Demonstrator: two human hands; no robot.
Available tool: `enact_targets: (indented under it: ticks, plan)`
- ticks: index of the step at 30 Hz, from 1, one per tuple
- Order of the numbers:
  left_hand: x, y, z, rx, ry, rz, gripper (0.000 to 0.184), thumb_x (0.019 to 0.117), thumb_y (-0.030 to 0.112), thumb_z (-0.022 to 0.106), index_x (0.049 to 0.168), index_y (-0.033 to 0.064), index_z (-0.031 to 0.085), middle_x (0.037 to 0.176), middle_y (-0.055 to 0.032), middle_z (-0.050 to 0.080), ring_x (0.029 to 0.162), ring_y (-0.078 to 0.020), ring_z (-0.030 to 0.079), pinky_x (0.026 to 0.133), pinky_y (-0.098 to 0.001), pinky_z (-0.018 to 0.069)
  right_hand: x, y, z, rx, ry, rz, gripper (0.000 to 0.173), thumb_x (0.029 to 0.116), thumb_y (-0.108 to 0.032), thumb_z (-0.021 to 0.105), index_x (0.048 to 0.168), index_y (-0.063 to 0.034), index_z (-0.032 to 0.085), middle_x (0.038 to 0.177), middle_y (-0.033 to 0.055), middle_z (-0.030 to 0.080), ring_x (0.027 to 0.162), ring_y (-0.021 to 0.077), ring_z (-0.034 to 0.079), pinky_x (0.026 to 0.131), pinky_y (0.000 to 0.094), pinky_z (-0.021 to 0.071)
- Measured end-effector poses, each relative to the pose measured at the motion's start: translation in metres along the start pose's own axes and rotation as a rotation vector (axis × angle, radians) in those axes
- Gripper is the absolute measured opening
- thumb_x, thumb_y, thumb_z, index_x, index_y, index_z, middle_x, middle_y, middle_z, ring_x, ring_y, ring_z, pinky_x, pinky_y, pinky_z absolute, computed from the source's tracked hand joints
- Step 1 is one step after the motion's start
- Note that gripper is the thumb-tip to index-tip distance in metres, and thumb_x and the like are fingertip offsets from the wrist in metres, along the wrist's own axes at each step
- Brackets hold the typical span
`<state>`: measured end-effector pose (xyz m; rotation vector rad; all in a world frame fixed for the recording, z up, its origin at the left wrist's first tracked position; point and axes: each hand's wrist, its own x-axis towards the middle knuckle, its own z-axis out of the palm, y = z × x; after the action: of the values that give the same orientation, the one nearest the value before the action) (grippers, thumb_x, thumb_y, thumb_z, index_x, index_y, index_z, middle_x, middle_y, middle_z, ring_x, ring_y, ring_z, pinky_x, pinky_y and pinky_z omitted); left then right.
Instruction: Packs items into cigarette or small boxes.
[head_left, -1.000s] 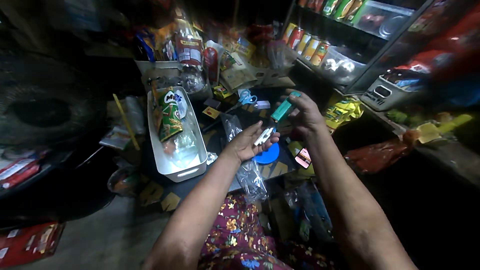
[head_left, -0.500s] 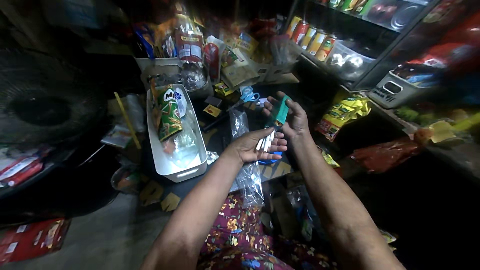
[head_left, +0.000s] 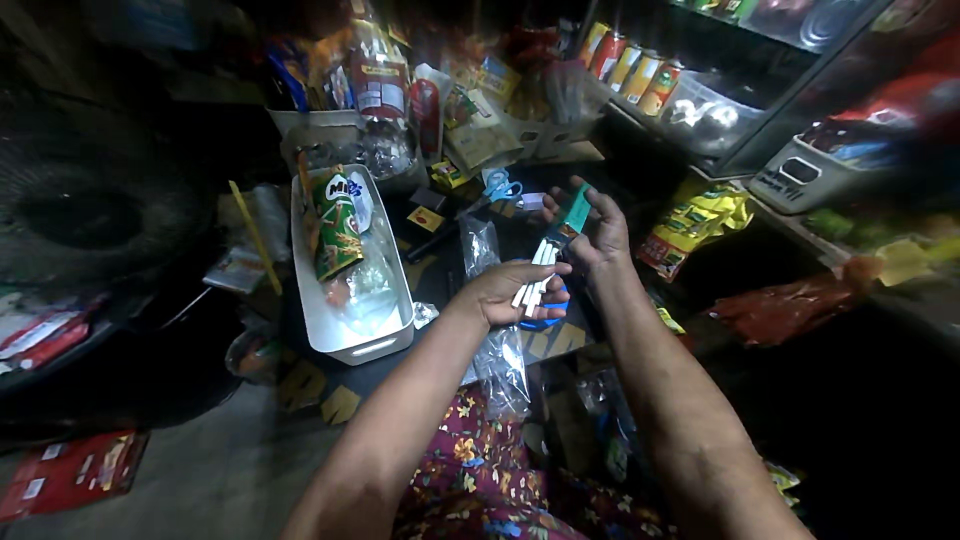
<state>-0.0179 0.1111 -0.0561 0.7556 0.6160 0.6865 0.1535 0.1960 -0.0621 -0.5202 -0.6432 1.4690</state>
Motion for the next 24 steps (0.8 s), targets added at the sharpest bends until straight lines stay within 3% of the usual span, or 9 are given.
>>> enact_targets:
  ticks: [8,11,14,18,21,24]
  plan:
    - [0.0,-0.001,-0.004,-0.036,-0.042,0.009,0.017,0.1081,0.012,0.044,0.112,0.0068,0.059,0.07,-0.0017,0.061,0.062,-0.0114,0.067,0.058,-0.0249,0.0599,0.001,-0.016,0.0,0.169,0.246,-0.057,0.024,0.106,-0.025,0.042,0.119,-0.008,0.053,0.095,0.0102,0.065,0.084,0.0249,0.07,0.079,0.0427,0.0609]
    - [0.003,-0.004,-0.004,-0.098,0.015,0.103,0.014,0.1079,0.012,0.043,0.114,0.0111,0.056,0.073,0.0003,0.058,0.063,-0.0113,0.065,0.058,-0.0253,0.0589,-0.003,-0.014,-0.002,0.207,0.299,-0.046,0.027,0.1056,-0.028,0.044,0.122,-0.0079,0.052,0.099,0.011,0.065,0.086,0.0247,0.07,0.078,0.0419,0.0612]
    - [0.005,-0.005,-0.001,-0.121,0.14,0.241,0.014,0.1081,0.011,0.044,0.118,0.0133,0.054,0.08,0.0,0.057,0.072,-0.0139,0.066,0.065,-0.0291,0.06,-0.009,-0.007,-0.002,0.204,0.316,-0.028,0.029,0.1065,-0.03,0.042,0.126,-0.0097,0.049,0.103,0.0097,0.063,0.09,0.0234,0.069,0.081,0.0407,0.0601]
    - [0.007,-0.01,0.006,0.128,0.253,0.42,0.022,0.1079,0.007,0.044,0.129,0.0066,0.05,0.084,-0.0034,0.058,0.075,-0.0142,0.065,0.065,-0.0274,0.0572,-0.011,0.003,-0.001,0.216,0.289,-0.009,0.028,0.1071,-0.032,0.04,0.12,-0.0092,0.051,0.097,0.0101,0.065,0.084,0.0245,0.069,0.078,0.0416,0.0608]
    - [0.008,-0.016,0.006,0.379,0.278,0.529,0.028,0.1077,0.007,0.046,0.134,0.0007,0.048,0.094,-0.0073,0.062,0.08,-0.0113,0.065,0.072,-0.0268,0.0565,-0.015,0.005,0.005,0.214,0.266,0.002,0.032,0.1077,-0.032,0.04,0.122,-0.007,0.052,0.099,0.0114,0.066,0.087,0.025,0.071,0.081,0.0414,0.0611]
    - [0.009,-0.018,0.005,0.432,0.285,0.586,0.029,0.1073,0.008,0.046,0.134,-0.001,0.048,0.101,-0.0092,0.063,0.086,-0.0105,0.065,0.079,-0.027,0.0556,-0.018,0.009,0.003,0.225,0.232,0.032,0.034,0.1078,-0.034,0.039,0.124,-0.0069,0.052,0.102,0.0118,0.069,0.091,0.0259,0.072,0.082,0.0411,0.0616]
